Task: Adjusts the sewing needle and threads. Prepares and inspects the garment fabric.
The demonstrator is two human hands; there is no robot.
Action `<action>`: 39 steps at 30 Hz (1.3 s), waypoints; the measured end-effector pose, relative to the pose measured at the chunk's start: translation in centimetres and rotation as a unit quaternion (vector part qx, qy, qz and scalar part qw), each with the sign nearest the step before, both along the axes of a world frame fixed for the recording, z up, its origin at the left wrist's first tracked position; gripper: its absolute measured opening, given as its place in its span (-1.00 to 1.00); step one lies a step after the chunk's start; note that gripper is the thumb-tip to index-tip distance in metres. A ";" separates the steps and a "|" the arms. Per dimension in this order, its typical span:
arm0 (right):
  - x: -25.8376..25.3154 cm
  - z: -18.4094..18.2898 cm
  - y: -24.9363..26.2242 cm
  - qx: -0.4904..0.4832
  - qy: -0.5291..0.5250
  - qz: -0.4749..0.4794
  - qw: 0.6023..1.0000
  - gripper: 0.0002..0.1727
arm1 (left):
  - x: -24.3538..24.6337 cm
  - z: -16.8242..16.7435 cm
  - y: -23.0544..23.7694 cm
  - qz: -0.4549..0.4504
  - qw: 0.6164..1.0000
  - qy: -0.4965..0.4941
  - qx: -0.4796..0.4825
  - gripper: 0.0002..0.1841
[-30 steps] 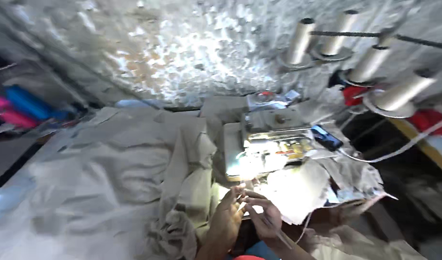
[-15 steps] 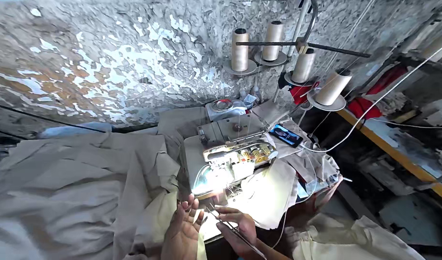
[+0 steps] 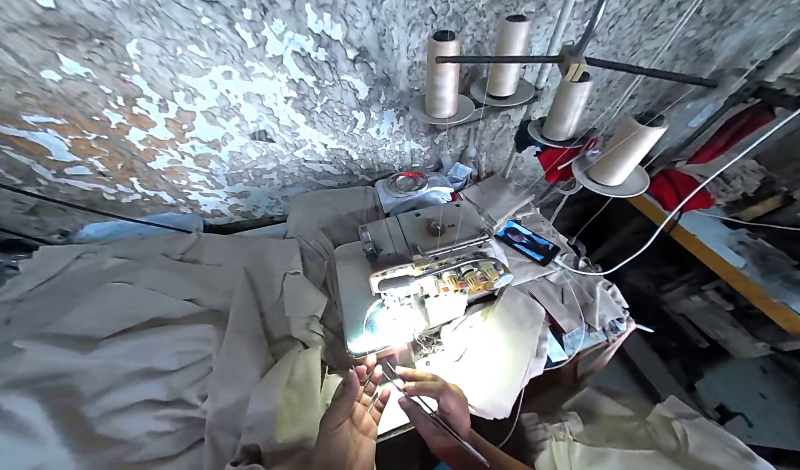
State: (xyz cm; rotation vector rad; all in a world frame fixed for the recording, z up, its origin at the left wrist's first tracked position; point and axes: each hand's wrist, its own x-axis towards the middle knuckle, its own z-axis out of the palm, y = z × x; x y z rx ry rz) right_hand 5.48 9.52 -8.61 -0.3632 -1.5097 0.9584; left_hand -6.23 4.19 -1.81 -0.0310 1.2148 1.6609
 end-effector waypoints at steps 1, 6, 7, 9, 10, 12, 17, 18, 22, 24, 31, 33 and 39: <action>-0.1 0.0 0.0 0.000 0.003 0.000 1.000 -0.90 | 0.0 0.1 0.0 -0.001 1.000 -0.007 0.000 -0.63; 0.4 0.6 0.0 -0.017 -0.014 0.010 1.000 -0.91 | 0.7 0.3 1.0 -0.029 0.999 -0.045 0.003 -0.62; 0.5 0.7 0.1 -0.029 -0.020 0.017 0.999 -0.90 | 0.7 0.2 1.2 -0.043 0.998 -0.052 0.017 -0.62; 0.3 0.7 0.2 -0.046 -0.026 0.027 0.998 -0.89 | 0.9 0.0 1.5 -0.039 0.996 -0.080 0.023 -0.67; 0.2 0.5 0.2 -0.050 -0.023 0.029 0.998 -0.89 | 1.0 0.0 1.8 -0.027 0.995 -0.096 0.010 -0.72; -0.1 0.3 0.3 -0.056 -0.024 0.025 0.998 -0.90 | 1.1 0.0 2.2 -0.009 0.992 -0.123 -0.015 -0.77; -0.5 -0.2 0.2 -0.064 -0.038 0.004 0.997 -0.92 | 1.0 0.2 2.2 -0.013 0.989 -0.144 -0.029 -0.72; -0.6 -0.2 0.3 -0.067 -0.039 0.004 0.997 -0.91 | 1.0 0.1 2.2 -0.015 0.989 -0.144 -0.028 -0.71; -1.0 -0.4 0.7 -0.074 -0.031 0.012 0.997 -0.89 | 1.1 -0.2 2.3 -0.015 0.987 -0.161 -0.010 -0.73; -1.1 -0.3 0.7 -0.078 -0.032 0.011 0.996 -0.89 | 1.2 -0.1 2.4 -0.010 0.987 -0.160 -0.018 -0.73; -1.3 -1.1 0.9 -0.077 -0.028 0.018 0.996 -0.89 | 1.3 -0.7 2.5 -0.014 0.990 -0.139 -0.026 -0.71; -1.2 -1.0 1.0 -0.073 -0.029 0.018 0.997 -0.91 | 1.5 -0.8 2.5 -0.016 0.991 -0.131 -0.021 -0.68; -1.6 -0.3 1.5 -0.060 -0.019 0.021 0.998 -0.91 | 1.2 -0.4 2.2 -0.024 0.996 -0.089 -0.014 -0.68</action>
